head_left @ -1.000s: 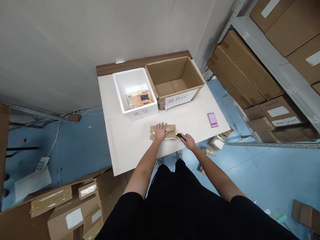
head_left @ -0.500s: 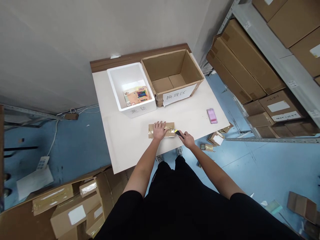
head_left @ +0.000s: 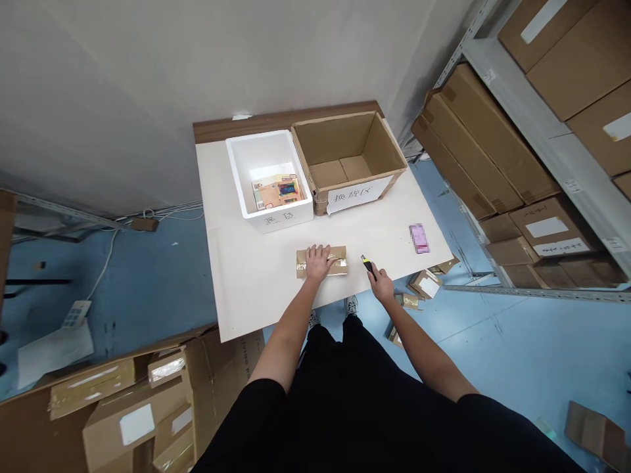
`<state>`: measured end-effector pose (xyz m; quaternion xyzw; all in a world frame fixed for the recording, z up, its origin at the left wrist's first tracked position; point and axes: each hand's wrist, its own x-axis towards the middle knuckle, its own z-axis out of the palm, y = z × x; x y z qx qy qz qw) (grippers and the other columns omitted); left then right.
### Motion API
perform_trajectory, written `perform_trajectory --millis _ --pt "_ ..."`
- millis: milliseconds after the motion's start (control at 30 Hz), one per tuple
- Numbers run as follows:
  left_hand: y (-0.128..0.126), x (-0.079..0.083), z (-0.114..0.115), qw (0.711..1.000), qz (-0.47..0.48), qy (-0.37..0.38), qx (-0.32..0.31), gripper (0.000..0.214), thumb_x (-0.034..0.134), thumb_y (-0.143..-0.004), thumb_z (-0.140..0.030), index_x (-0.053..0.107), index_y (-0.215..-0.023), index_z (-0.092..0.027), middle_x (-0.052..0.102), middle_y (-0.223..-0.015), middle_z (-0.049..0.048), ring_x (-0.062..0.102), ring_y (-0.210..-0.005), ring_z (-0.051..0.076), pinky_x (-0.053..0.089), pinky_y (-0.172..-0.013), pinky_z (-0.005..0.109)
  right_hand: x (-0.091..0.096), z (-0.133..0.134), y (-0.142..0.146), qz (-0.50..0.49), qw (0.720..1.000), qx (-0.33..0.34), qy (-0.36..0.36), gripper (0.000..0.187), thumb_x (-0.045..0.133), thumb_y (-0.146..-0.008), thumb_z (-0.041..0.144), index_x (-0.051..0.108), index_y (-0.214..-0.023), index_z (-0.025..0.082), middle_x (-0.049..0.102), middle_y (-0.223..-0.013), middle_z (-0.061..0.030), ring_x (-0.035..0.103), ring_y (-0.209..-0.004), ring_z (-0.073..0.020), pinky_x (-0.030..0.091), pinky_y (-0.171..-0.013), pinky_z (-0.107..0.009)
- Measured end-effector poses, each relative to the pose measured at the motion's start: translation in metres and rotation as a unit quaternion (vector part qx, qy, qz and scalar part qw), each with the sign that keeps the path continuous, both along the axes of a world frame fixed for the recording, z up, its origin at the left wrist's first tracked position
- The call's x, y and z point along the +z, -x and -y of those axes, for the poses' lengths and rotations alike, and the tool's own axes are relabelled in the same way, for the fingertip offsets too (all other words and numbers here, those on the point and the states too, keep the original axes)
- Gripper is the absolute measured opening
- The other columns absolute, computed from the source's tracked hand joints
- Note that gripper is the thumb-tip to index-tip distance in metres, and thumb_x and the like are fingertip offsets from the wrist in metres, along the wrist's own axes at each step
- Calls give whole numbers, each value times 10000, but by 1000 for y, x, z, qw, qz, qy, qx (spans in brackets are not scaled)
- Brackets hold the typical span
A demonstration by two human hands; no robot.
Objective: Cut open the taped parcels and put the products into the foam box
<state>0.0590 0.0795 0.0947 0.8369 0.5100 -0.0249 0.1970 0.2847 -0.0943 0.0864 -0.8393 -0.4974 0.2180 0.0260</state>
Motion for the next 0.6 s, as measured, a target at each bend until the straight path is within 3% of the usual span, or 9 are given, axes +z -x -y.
perform_trajectory --millis 133,233,333,400,600 --pt "0 -7 0 1000 21 -7 2 639 431 -1047 -577 456 -1613 -281 522 -1594 118 329 -1549 332 94 -1320 481 -14 -5 7 -157 985 -65 -43 674 396 -1050 625 446 -1607 249 707 -1269 -132 683 -1111 -294 539 -880 -349" --pt "1 -15 2 999 23 -38 1 629 432 -1048 -581 494 -1586 -262 561 -1555 129 374 -1513 346 138 -1306 509 -30 -35 35 -264 949 -148 -84 746 578 -914 705 540 -1500 245 743 -1178 -87 706 -1016 -274 556 -866 -354" --pt "1 -20 4 997 27 -67 18 622 429 -1051 -581 541 -1550 -226 604 -1498 155 421 -1462 372 187 -1281 546 -42 -64 56 -301 912 -249 -127 776 710 -783 696 603 -1367 196 750 -1065 -79 702 -944 -271 556 -845 -353" --pt "1 -22 6 996 30 -79 35 612 417 -1057 -574 556 -1536 -219 617 -1476 163 446 -1432 377 203 -1268 560 -46 -75 58 -312 903 -262 -134 758 752 -737 681 618 -1306 198 744 -1012 -64 697 -926 -267 550 -835 -346" --pt "-1 -23 12 993 26 -80 88 598 419 -1059 -567 558 -1534 -232 635 -1441 161 498 -1349 361 218 -1254 546 -46 -85 47 -294 919 -230 -126 661 751 -750 635 618 -1256 232 717 -887 -18 693 -889 -263 533 -796 -332"
